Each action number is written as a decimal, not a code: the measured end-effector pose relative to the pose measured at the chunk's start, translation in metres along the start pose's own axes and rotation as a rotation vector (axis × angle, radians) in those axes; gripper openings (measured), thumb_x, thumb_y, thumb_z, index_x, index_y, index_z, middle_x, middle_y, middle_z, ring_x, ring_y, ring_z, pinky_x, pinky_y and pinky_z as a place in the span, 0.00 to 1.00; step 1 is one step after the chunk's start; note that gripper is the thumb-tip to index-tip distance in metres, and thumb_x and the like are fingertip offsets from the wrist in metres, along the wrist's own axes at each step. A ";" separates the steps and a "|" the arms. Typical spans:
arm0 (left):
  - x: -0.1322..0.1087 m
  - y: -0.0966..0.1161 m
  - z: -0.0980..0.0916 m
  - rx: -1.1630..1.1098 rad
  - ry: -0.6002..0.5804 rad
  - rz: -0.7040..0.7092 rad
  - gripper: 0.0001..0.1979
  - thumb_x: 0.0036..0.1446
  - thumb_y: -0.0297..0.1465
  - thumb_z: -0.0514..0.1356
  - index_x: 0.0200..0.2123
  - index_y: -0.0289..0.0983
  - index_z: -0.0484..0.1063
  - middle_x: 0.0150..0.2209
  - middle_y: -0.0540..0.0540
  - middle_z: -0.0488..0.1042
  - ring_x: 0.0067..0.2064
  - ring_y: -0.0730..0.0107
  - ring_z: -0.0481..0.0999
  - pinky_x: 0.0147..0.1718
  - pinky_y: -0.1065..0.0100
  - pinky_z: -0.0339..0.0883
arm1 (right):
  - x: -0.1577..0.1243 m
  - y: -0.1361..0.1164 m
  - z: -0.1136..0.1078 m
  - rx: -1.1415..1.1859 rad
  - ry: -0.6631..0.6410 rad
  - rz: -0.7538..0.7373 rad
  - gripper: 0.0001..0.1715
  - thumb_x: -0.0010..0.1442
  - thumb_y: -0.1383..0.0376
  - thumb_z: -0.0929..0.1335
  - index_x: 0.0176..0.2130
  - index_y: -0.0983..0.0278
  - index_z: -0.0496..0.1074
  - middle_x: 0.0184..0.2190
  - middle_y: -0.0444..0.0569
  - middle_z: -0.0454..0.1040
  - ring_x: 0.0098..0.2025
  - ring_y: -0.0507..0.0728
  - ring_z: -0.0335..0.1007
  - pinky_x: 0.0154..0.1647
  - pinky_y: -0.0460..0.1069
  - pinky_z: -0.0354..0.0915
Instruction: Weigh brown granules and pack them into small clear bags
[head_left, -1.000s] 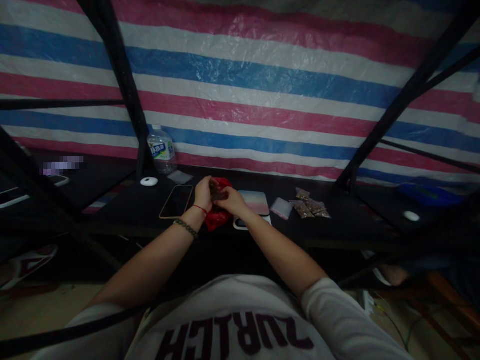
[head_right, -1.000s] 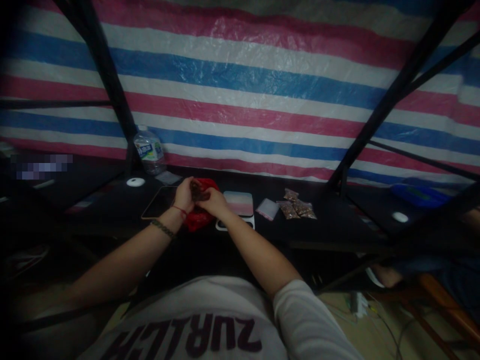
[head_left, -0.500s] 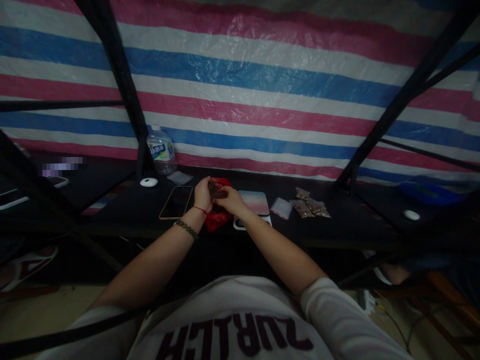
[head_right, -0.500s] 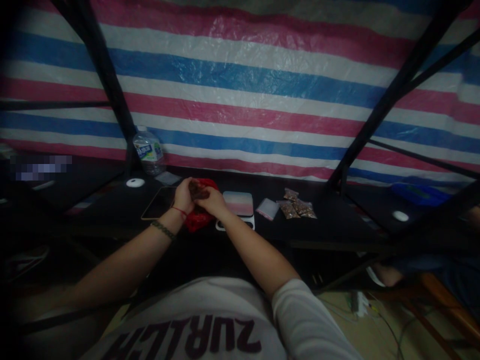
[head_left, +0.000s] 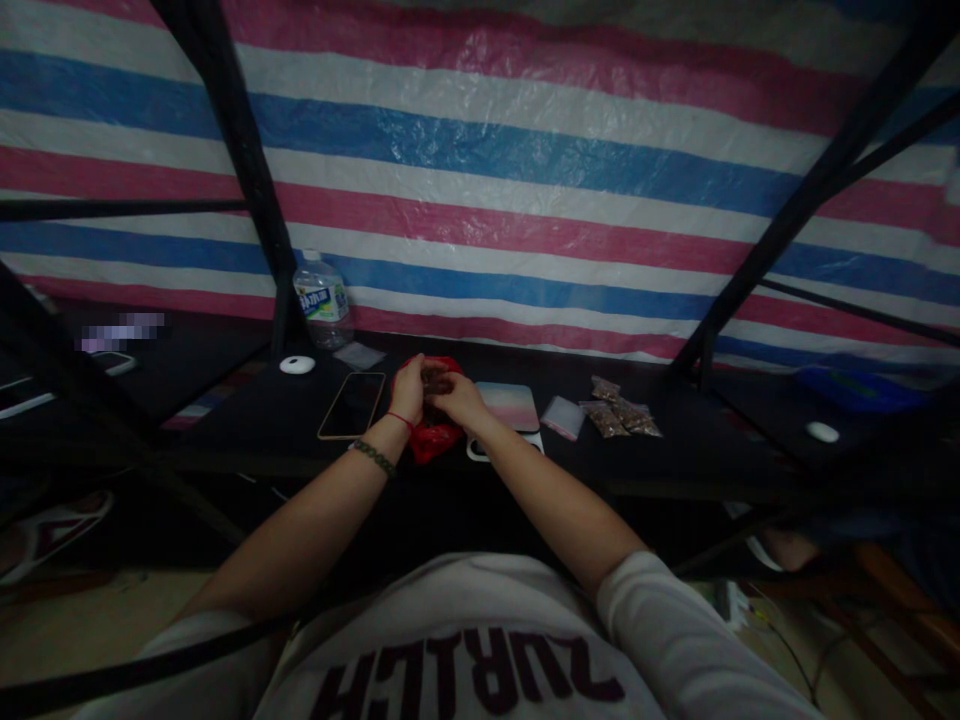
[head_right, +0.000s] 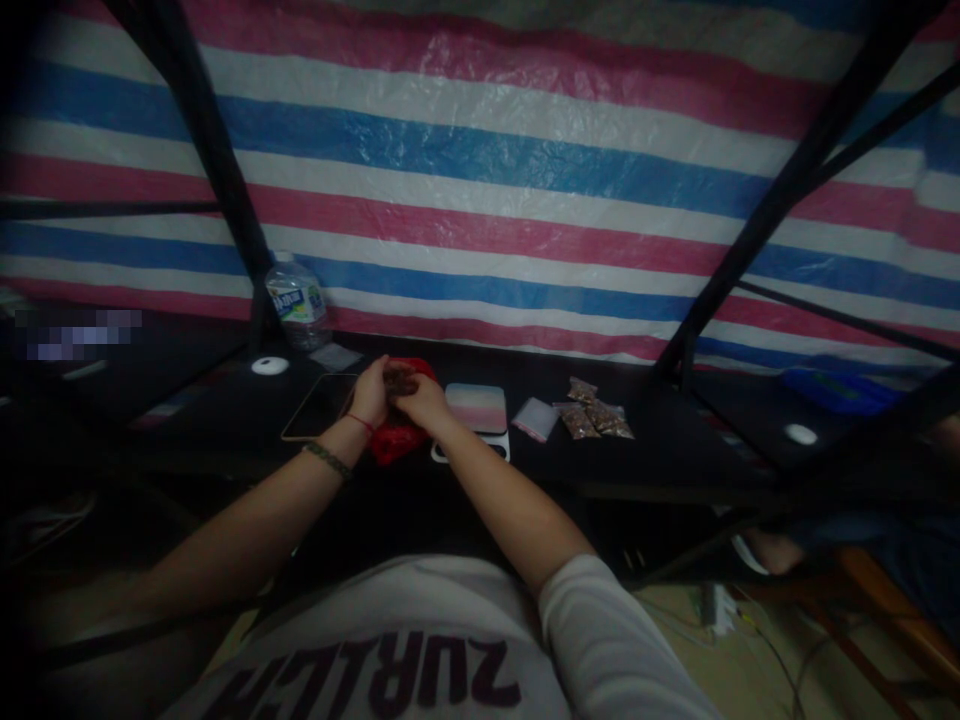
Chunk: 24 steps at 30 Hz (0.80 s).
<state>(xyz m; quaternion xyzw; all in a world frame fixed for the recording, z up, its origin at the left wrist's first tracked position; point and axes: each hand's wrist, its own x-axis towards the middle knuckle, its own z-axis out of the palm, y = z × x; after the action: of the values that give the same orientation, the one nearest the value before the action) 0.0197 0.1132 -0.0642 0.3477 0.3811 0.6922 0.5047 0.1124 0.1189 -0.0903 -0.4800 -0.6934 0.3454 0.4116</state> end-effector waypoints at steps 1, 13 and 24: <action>0.000 0.000 0.000 0.004 -0.002 -0.006 0.18 0.56 0.37 0.53 0.19 0.34 0.72 0.20 0.45 0.74 0.23 0.68 0.72 0.25 0.70 0.64 | 0.000 0.000 0.000 -0.004 -0.015 -0.015 0.19 0.46 0.69 0.72 0.41 0.63 0.74 0.38 0.48 0.79 0.40 0.56 0.75 0.44 0.50 0.69; 0.011 0.000 -0.004 -0.137 0.044 -0.129 0.17 0.56 0.39 0.53 0.25 0.33 0.71 0.22 0.44 0.74 0.23 0.69 0.73 0.27 0.68 0.66 | -0.001 -0.009 -0.009 -0.035 -0.056 -0.083 0.16 0.47 0.68 0.71 0.39 0.64 0.74 0.35 0.47 0.79 0.36 0.55 0.75 0.39 0.48 0.69; 0.006 0.021 -0.007 -0.003 -0.081 -0.225 0.19 0.61 0.37 0.52 0.30 0.30 0.77 0.31 0.37 0.78 0.33 0.63 0.77 0.34 0.67 0.67 | -0.001 -0.009 -0.026 -0.315 -0.035 -0.183 0.25 0.50 0.66 0.71 0.49 0.63 0.71 0.46 0.52 0.76 0.46 0.60 0.73 0.48 0.53 0.67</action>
<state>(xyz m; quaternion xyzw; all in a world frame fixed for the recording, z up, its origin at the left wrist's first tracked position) 0.0034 0.1136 -0.0485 0.3296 0.3959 0.6172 0.5947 0.1322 0.1179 -0.0719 -0.4671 -0.7868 0.2019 0.3492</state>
